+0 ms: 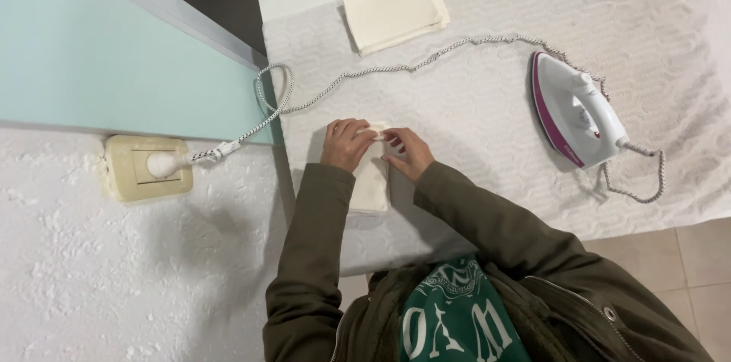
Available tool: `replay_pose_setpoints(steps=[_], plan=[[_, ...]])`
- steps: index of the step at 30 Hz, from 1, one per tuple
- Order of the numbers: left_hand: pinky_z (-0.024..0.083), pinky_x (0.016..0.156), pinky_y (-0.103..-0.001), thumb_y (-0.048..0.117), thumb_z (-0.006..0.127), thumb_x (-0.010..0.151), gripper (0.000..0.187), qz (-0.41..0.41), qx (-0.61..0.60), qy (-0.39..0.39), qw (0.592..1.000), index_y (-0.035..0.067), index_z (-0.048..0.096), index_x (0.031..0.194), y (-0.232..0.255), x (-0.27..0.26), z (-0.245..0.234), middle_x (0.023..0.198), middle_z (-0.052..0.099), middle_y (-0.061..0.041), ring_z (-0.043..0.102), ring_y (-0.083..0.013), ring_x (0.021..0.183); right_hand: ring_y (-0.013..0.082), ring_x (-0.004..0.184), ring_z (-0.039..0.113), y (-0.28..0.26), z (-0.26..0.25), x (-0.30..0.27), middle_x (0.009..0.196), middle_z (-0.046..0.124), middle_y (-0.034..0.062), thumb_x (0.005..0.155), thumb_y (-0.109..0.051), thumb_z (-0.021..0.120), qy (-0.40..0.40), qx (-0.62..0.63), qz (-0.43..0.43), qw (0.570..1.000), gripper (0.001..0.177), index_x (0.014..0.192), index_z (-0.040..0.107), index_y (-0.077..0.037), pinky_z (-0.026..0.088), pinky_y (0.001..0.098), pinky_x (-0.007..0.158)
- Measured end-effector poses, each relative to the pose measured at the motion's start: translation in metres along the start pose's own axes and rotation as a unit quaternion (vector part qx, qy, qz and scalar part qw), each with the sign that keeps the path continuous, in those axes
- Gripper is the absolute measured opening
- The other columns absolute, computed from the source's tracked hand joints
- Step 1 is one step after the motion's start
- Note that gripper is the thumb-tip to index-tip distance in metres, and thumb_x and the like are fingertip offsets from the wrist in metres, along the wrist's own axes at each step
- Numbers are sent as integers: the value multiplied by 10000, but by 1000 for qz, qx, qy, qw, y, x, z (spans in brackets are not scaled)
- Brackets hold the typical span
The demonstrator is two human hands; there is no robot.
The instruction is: Ironing small rectangular pieces of white fabric on a table.
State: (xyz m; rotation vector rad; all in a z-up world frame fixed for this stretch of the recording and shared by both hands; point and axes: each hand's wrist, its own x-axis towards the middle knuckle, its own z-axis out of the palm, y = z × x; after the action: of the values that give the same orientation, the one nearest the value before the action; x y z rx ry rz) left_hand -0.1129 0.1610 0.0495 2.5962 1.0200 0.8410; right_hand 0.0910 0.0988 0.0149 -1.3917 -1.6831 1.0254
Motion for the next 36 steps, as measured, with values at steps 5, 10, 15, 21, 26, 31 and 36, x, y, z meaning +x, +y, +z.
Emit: replay_pose_setpoints(steps=[5, 10, 15, 21, 26, 31, 36], plan=[[448, 992, -440, 62, 832, 792, 358, -19, -25, -5, 999, 128, 716, 1124, -7, 2, 9, 1152, 666, -16, 617, -235, 1119, 229, 928, 662, 28, 22, 12, 1053, 672, 73, 831, -137, 841, 55, 18, 70, 996, 439, 1200, 611, -71, 571, 370, 773], [451, 1001, -440, 33, 819, 732, 465, -17, -23, -41, 999, 168, 748, 1171, -11, 0, 14, 1196, 657, -26, 604, -246, 1151, 240, 907, 644, 20, 21, 9, 1050, 638, 89, 819, -120, 841, 42, -11, 43, 998, 347, 1124, 677, -90, 575, 371, 782], [460, 1004, -442, 43, 815, 695, 371, 2, -36, -35, 999, 200, 769, 1028, -6, -4, 7, 1225, 660, -21, 602, -253, 1176, 263, 997, 623, 19, 19, 1, 1117, 629, 104, 814, -119, 835, 34, -13, 23, 999, 311, 1103, 718, -116, 578, 381, 787], [494, 938, -424, 63, 832, 766, 194, 2, -67, -45, 997, 116, 761, 938, 29, -4, -44, 960, 717, -35, 662, -262, 1014, 270, 1046, 645, 13, 26, -11, 1154, 676, 119, 730, -237, 907, 21, 37, -22, 999, 576, 1208, 627, -77, 541, 392, 886], [599, 735, -338, 73, 778, 876, 147, -112, -182, -21, 977, 29, 706, 997, 79, 2, -96, 937, 732, -103, 727, -252, 856, 189, 894, 762, 21, -27, -28, 938, 798, 60, 876, -217, 799, -243, 60, 23, 968, 211, 1057, 772, -112, 600, 338, 868], [587, 672, -303, 98, 738, 959, 179, -192, -200, 55, 959, 33, 634, 1091, 126, -3, -35, 893, 708, -102, 723, -179, 792, 200, 957, 742, 5, -166, -44, 996, 788, 74, 947, -258, 740, -255, 59, 20, 965, 196, 1071, 723, -108, 586, 360, 929], [498, 555, -301, 135, 706, 1006, 153, -256, -273, 106, 921, 48, 616, 1094, 168, -1, 54, 816, 647, -80, 514, -156, 628, 314, 1029, 691, 12, -231, -65, 1032, 725, 192, 807, -274, 870, -231, -76, 21, 970, 562, 1264, 602, -87, 517, 458, 890]])
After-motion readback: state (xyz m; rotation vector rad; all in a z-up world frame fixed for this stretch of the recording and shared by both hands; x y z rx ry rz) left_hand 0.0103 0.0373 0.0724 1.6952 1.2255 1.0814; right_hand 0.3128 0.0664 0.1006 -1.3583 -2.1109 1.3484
